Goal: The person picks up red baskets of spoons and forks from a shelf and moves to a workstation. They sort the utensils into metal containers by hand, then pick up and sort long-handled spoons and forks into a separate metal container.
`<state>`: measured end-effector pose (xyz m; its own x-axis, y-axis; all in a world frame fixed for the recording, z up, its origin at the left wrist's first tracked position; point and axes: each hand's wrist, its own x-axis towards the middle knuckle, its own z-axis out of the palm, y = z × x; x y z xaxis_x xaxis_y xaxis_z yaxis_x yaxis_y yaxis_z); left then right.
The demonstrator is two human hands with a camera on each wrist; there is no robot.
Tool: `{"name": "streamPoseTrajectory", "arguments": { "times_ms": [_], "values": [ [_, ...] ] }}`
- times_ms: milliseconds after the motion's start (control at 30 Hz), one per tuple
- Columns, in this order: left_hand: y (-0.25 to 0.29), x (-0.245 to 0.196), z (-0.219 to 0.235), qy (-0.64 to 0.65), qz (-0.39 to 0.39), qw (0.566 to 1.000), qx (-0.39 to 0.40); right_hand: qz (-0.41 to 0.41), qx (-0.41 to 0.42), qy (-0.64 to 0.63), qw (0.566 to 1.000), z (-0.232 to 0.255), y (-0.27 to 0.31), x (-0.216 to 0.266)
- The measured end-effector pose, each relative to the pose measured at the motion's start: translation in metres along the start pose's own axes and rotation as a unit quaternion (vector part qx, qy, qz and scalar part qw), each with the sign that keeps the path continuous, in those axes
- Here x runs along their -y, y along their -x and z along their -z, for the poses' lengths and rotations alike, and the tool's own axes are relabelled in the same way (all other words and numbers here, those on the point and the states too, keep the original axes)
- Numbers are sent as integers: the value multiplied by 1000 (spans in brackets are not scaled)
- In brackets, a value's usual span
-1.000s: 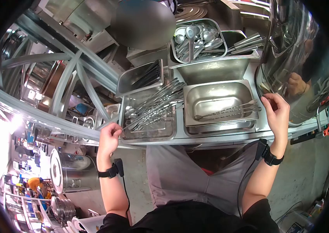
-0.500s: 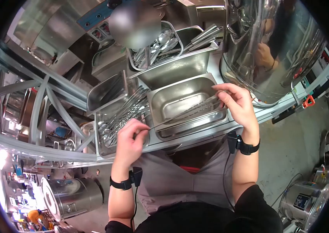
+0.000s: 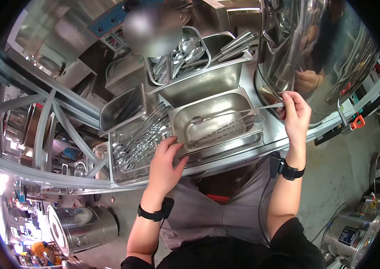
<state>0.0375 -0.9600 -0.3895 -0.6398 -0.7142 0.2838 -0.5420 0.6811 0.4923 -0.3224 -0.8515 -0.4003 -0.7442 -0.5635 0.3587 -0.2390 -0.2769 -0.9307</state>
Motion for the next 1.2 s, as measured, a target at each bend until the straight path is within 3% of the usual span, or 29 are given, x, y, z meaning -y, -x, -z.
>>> {"name": "streamPoseTrajectory", "arguments": {
  "times_ms": [167, 300, 500, 633, 767, 933, 1033, 1100, 1200],
  "values": [
    [6, -4, -4, 10, 14, 1000, 0, 2, 6, 75, 997, -25, 0, -15],
    [7, -3, -5, 21, 22, 1000, 6, -26, -7, 34, 999, -43, 0, -20],
    [8, 2, -8, 33, 5, 999, -10, -40, -22, 38, 998, -43, -6, -53],
    [9, 3, -7, 28, 19, 999, 5, -4, 34, 79, 996, -28, -13, -75],
    [12, 6, -7, 42, 16, 999, 1, 1, 56, 191, 980, -25, -14, -81],
    [18, 7, 1, 110, 3, 994, -28, -34, 57, 214, 975, -23, -17, -80],
    [28, 33, 10, 64, 10, 994, -89, -45, 54, 248, 966, -30, -11, -60],
    [39, 68, 20, -82, 59, 989, -109, 24, -7, 331, 943, -32, -6, -53],
    [52, 112, 43, -188, 127, 967, -117, 12, -19, 372, 928, -30, -3, -18]
  ]
}}
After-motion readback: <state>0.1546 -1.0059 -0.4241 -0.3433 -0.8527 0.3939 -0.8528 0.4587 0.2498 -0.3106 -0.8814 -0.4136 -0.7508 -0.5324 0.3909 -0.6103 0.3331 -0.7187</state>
